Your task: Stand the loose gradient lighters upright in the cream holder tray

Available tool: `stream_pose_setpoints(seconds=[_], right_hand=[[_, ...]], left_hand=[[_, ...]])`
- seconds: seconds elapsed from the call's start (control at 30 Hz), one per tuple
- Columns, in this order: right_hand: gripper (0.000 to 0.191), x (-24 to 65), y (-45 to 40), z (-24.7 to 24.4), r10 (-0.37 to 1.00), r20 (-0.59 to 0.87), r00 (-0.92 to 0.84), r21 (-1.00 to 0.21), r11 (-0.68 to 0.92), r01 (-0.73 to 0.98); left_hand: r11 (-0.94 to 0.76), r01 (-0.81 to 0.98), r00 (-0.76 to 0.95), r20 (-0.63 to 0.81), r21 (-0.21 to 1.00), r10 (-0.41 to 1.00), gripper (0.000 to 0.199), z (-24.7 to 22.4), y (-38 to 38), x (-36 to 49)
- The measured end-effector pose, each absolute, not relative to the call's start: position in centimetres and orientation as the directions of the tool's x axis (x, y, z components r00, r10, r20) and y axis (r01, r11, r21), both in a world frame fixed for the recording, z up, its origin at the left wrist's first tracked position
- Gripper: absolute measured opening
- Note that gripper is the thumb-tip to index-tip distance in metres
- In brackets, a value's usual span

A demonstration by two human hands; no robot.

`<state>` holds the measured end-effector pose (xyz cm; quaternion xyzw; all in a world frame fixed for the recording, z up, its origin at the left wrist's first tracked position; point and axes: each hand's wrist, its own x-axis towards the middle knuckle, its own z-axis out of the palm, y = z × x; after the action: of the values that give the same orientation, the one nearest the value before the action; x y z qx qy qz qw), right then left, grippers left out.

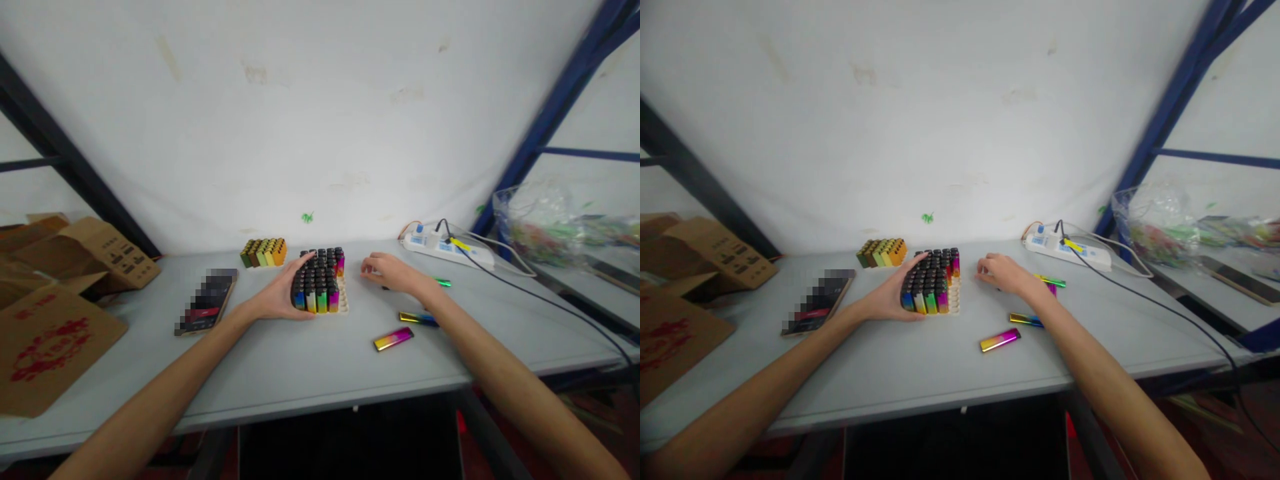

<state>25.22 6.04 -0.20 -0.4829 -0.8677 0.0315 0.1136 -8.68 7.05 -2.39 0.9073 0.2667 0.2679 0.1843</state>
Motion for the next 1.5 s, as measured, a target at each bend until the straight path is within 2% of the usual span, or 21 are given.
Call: stream_pose_setpoints(seconds=[0.07,0.2,0.3,0.37,0.47,0.7,0.83,0.97,1.03,1.13,1.33,1.5], right_hand=[[0.025,27.9,5.8,0.6,0.847,0.110,-0.520,-0.249,0.530,0.811],[0.040,31.6,5.3,1.6,0.876,-0.013,-0.482,-0.377,0.442,0.814],[0.042,31.9,5.2,1.4,0.880,-0.132,-0.455,-0.402,0.373,0.836],[0.038,31.2,5.2,1.1,0.882,-0.148,-0.447,-0.397,0.361,0.844],[0.039,29.7,5.0,1.0,0.880,-0.077,-0.469,-0.411,0.401,0.819],[0.036,26.4,3.9,1.5,0.822,0.173,-0.543,-0.560,0.535,0.633],[0.037,24.6,3.6,0.8,0.840,0.301,-0.452,-0.617,0.533,0.580],[0.046,23.0,3.5,0.1,0.868,0.434,-0.241,-0.640,0.485,0.596],[0.053,22.5,3.6,-0.2,0.879,0.457,-0.135,-0.659,0.437,0.613],[0.056,22.1,3.7,-0.7,0.891,0.448,-0.073,-0.685,0.394,0.613],[0.045,22.1,4.0,-1.2,0.899,0.437,0.031,-0.704,0.321,0.634],[0.042,22.1,4.0,-0.9,0.894,0.447,0.027,-0.678,0.318,0.663]], left_hand=[[-0.790,0.395,0.716,0.382,0.469,0.585,0.129,-2.4,7.0,-8.7],[-0.795,0.393,0.719,0.384,0.462,0.579,0.129,-2.2,6.9,-8.7],[-0.798,0.396,0.723,0.382,0.455,0.576,0.129,-2.1,6.9,-8.6],[-0.798,0.398,0.722,0.382,0.452,0.577,0.129,-2.1,6.9,-8.6],[-0.793,0.400,0.719,0.379,0.459,0.582,0.129,-2.1,6.9,-8.7],[-0.788,0.391,0.714,0.384,0.475,0.586,0.128,-2.0,6.8,-8.5],[-0.791,0.385,0.715,0.389,0.475,0.581,0.128,-2.2,6.9,-8.5],[-0.791,0.385,0.717,0.384,0.476,0.581,0.128,-2.3,6.9,-8.6],[-0.792,0.386,0.719,0.383,0.472,0.579,0.129,-2.2,6.9,-8.6],[-0.791,0.384,0.715,0.389,0.476,0.581,0.128,-2.1,6.8,-8.5],[-0.784,0.386,0.708,0.389,0.486,0.590,0.128,-2.1,6.7,-8.5],[-0.789,0.382,0.708,0.397,0.481,0.585,0.127,-2.3,6.8,-8.6]])
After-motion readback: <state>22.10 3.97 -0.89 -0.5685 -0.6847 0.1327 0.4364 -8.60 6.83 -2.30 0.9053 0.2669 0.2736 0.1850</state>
